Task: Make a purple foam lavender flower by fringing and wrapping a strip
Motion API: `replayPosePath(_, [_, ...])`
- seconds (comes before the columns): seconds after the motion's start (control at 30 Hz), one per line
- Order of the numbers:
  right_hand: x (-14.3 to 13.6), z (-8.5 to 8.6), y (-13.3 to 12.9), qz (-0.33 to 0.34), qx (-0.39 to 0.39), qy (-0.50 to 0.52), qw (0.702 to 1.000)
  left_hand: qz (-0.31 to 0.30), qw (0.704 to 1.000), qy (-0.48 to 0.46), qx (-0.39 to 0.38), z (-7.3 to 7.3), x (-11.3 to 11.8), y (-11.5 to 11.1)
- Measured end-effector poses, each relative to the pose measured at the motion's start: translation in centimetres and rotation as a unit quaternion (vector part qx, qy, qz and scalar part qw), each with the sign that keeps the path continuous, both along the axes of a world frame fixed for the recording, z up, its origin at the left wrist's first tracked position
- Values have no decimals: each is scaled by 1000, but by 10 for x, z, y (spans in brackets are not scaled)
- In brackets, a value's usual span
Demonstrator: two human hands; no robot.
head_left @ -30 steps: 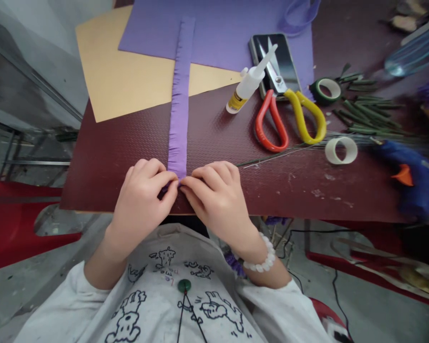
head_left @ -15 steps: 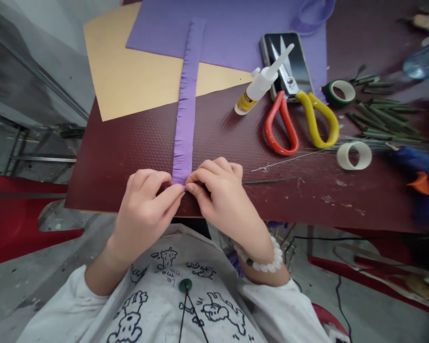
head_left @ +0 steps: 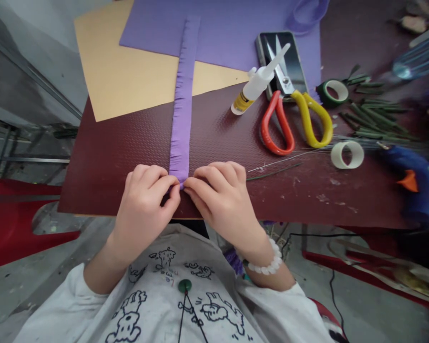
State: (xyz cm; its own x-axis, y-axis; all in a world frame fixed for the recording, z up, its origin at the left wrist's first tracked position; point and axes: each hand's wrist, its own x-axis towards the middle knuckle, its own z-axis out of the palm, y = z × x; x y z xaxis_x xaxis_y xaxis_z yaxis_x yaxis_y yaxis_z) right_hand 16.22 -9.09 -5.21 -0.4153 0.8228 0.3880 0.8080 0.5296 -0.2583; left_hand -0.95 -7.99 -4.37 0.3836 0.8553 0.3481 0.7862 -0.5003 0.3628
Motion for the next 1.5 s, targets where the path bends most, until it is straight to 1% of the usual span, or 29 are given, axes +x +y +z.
replayPosePath(0.1, [-3,2,4,2,-31,3,1000,0,1000,14,1,1,-1,1])
replayPosePath(0.27, [-10,10,8,7,-131,27,991,-4,999,37,21,3,-7,-6])
replayPosePath(0.4, [-14,12,8,-19,-156,30,987,-14,998,48,37,1,-10,-12])
replayPosePath(0.5, [-11,8,6,-24,-138,71,988,-10,998,36,46,-1,-10,-11])
replayPosePath(0.63, [-3,0,-1,-9,-61,129,990,3,1000,16,20,3,-6,-5])
replayPosePath(0.7, [0,-2,-3,12,-24,118,993,0,1000,26,10,6,-6,-2])
replayPosePath(0.8, [-2,-3,-3,29,9,72,997,-11,998,57,8,9,-6,2])
replayPosePath(0.9, [-7,0,1,20,5,40,999,-16,997,71,4,9,-6,4])
replayPosePath(1.0, [-10,5,7,4,-40,23,999,-10,998,68,4,8,-7,4])
replayPosePath(1.13, [-10,12,16,21,-96,6,995,-16,1000,27,-1,6,-11,4])
replayPosePath(1.23, [-10,12,18,20,-110,7,994,-26,998,41,27,5,-11,5])
replayPosePath(1.33, [-8,8,15,7,-90,32,995,-14,997,61,49,5,-8,5])
replayPosePath(1.4, [-6,5,11,6,-60,53,997,-6,997,61,40,6,-5,5])
replayPosePath(1.5, [-1,1,6,32,-17,57,998,4,999,45,10,6,-3,6])
